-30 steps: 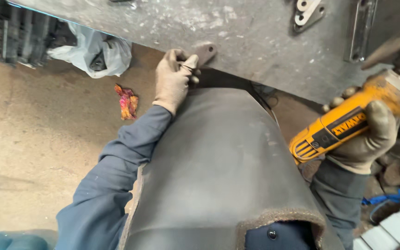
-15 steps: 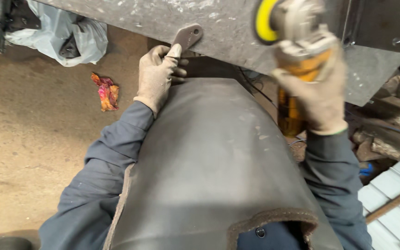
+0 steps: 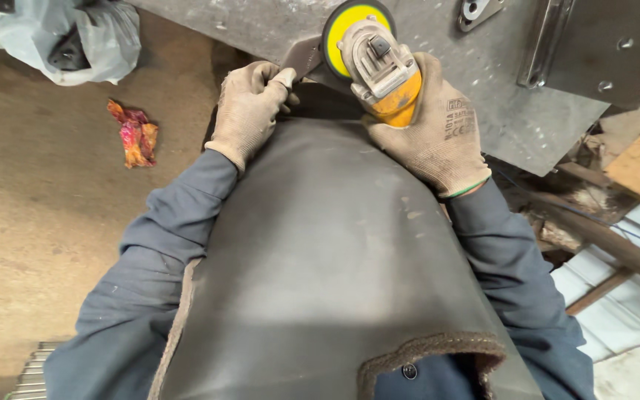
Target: The person holds small metal bracket parts against a workbench and grinds their edges with an angle grinder, producing sparks. They reposition and turn each bracket to grind different edges, setting finished pieces on the bench and picking up new ones.
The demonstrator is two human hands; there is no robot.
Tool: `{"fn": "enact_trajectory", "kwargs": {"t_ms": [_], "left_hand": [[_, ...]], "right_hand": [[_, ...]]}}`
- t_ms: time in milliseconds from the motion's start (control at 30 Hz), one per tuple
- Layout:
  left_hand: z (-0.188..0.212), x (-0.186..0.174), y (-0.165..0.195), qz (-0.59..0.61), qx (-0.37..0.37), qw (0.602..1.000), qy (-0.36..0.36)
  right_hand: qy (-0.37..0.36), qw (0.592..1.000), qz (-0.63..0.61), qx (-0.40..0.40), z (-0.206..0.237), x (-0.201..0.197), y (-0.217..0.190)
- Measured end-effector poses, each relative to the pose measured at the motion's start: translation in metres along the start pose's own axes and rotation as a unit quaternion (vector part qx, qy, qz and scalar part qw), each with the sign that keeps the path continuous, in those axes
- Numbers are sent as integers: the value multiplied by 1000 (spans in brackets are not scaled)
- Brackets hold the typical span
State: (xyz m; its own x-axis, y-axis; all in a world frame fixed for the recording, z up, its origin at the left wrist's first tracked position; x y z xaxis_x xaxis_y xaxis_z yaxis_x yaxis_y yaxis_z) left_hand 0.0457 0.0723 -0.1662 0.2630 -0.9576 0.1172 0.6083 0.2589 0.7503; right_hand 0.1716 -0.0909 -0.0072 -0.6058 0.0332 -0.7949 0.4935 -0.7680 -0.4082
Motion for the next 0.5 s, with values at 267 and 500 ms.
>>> {"fn": "enact_trajectory", "kwargs": {"t_ms": [267, 500], "left_hand": [[1, -3, 10, -53, 7, 998, -13], [1, -3, 11, -76, 24, 997, -19]], "right_hand": [[-38, 997, 55, -28, -4, 9, -17], [-46, 997, 61, -19, -3, 10, -20]]}}
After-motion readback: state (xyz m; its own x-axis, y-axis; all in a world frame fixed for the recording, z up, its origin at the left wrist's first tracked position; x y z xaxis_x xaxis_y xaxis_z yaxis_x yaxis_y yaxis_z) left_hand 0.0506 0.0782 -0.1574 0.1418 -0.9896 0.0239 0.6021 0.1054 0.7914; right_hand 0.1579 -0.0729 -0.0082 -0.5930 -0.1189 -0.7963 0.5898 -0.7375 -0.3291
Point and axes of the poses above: each hand's wrist, its own z-axis away from the middle knuckle, its own x-axis out of the palm, y = z × x, the point moved 9 cm from there along -z, towards the middle knuckle, and after that the axes turned 7 degrees about -y, right-handed, at the moved point
